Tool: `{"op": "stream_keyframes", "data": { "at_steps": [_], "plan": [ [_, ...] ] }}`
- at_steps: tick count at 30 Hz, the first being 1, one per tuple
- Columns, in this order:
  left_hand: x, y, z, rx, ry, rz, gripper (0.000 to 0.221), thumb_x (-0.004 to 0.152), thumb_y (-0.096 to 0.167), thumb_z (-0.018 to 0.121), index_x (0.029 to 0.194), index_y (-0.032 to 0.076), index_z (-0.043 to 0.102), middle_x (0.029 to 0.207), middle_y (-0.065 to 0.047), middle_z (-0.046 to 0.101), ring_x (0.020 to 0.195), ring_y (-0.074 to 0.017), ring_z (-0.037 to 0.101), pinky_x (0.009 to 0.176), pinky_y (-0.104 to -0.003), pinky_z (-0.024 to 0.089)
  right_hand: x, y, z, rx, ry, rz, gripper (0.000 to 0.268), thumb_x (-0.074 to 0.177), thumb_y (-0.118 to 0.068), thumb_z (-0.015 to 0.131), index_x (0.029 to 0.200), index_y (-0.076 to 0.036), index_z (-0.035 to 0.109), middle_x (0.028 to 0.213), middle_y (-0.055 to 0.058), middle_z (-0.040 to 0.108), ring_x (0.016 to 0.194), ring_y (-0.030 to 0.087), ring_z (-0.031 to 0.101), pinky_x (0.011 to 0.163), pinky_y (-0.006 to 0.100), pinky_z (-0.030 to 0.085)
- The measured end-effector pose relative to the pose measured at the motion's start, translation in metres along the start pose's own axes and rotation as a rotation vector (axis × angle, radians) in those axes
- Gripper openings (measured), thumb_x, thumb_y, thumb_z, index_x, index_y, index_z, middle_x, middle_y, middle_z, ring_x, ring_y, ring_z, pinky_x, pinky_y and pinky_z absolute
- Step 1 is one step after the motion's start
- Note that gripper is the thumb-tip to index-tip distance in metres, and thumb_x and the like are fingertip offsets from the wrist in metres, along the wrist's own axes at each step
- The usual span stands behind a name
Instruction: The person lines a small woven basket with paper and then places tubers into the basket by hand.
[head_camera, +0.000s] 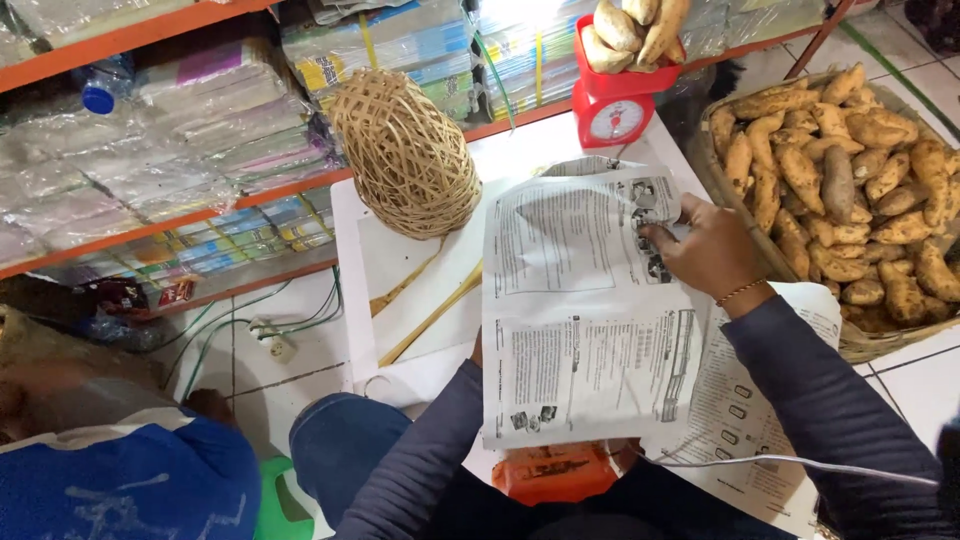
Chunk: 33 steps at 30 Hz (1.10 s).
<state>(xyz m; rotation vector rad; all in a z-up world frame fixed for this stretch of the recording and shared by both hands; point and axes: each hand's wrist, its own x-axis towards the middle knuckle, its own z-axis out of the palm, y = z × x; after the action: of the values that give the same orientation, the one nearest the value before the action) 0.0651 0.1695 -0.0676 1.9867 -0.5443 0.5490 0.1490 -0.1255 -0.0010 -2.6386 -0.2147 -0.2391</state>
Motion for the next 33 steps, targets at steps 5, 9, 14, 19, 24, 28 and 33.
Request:
{"op": "stream_keyframes", "data": {
  "at_steps": [5, 9, 14, 19, 24, 28, 33],
  "plan": [
    [0.0, -0.003, 0.0, -0.132, 0.038, -0.059, 0.023, 0.1, 0.019, 0.052, 0.116, 0.011, 0.066, 0.101, -0.006, 0.076, 0.09, -0.0201, 0.072, 0.083, -0.036, 0.054, 0.008, 0.024, 0.018, -0.017, 0.02, 0.064, 0.037, 0.084, -0.038, 0.078, 0.112, -0.015, 0.073, 0.091, 0.012, 0.076, 0.093, 0.039, 0.073, 0.077, 0.052, 0.058],
    [-0.007, -0.009, -0.002, -0.228, 0.079, -0.12, 0.026, 0.102, 0.018, 0.048, 0.121, 0.009, 0.064, 0.098, -0.007, 0.076, 0.086, -0.0189, 0.073, 0.078, -0.033, 0.057, 0.006, 0.013, 0.012, 0.12, -0.002, 0.041, 0.06, 0.08, -0.027, 0.078, 0.136, -0.013, 0.064, 0.1, 0.014, 0.074, 0.1, 0.04, 0.07, 0.084, 0.054, 0.055],
    [-0.018, -0.031, -0.001, -0.324, 0.117, -0.174, 0.029, 0.104, 0.016, 0.044, 0.125, 0.007, 0.063, 0.095, -0.007, 0.076, 0.082, -0.0176, 0.074, 0.074, -0.029, 0.06, 0.01, 0.025, 0.022, 0.143, 0.003, 0.009, 0.072, 0.078, -0.022, 0.079, 0.145, -0.007, 0.056, 0.109, 0.021, 0.073, 0.103, 0.043, 0.069, 0.086, 0.055, 0.054],
    [0.018, 0.024, -0.017, -0.176, 0.038, -0.414, 0.072, 0.094, 0.051, 0.068, 0.144, 0.003, 0.051, 0.104, -0.024, 0.076, 0.094, -0.0358, 0.076, 0.084, -0.044, 0.061, 0.019, 0.07, 0.057, 0.148, 0.035, 0.057, 0.059, 0.082, -0.027, 0.081, 0.133, -0.003, 0.065, 0.107, 0.022, 0.073, 0.101, 0.042, 0.07, 0.083, 0.051, 0.056],
    [0.041, 0.056, -0.004, 0.622, 0.069, -0.282, 0.093, 0.076, 0.04, 0.083, 0.151, 0.0, 0.044, 0.109, -0.031, 0.065, 0.098, -0.0513, 0.066, 0.08, -0.054, 0.054, 0.005, 0.01, 0.013, 0.209, 0.022, 0.112, 0.058, 0.082, -0.022, 0.08, 0.133, -0.003, 0.063, 0.111, 0.025, 0.072, 0.106, 0.045, 0.069, 0.088, 0.056, 0.055],
    [0.057, 0.059, 0.009, 0.891, -0.044, 0.029, 0.064, 0.075, 0.03, 0.086, 0.135, 0.017, 0.068, 0.138, -0.025, 0.057, 0.13, -0.0461, 0.051, 0.111, -0.064, 0.032, 0.01, 0.023, 0.026, 0.15, 0.025, 0.136, 0.052, 0.085, -0.032, 0.078, 0.126, -0.005, 0.066, 0.108, 0.021, 0.074, 0.105, 0.043, 0.07, 0.086, 0.055, 0.057],
    [0.061, 0.029, 0.039, 0.643, -0.418, 0.122, 0.039, 0.094, 0.041, 0.057, 0.117, 0.015, 0.075, 0.116, -0.015, 0.071, 0.114, -0.0371, 0.068, 0.105, -0.057, 0.043, 0.019, 0.036, 0.036, 0.135, -0.006, 0.149, 0.043, 0.086, -0.037, 0.076, 0.115, -0.006, 0.068, 0.097, 0.018, 0.075, 0.099, 0.042, 0.071, 0.084, 0.054, 0.057]
  ]
}}
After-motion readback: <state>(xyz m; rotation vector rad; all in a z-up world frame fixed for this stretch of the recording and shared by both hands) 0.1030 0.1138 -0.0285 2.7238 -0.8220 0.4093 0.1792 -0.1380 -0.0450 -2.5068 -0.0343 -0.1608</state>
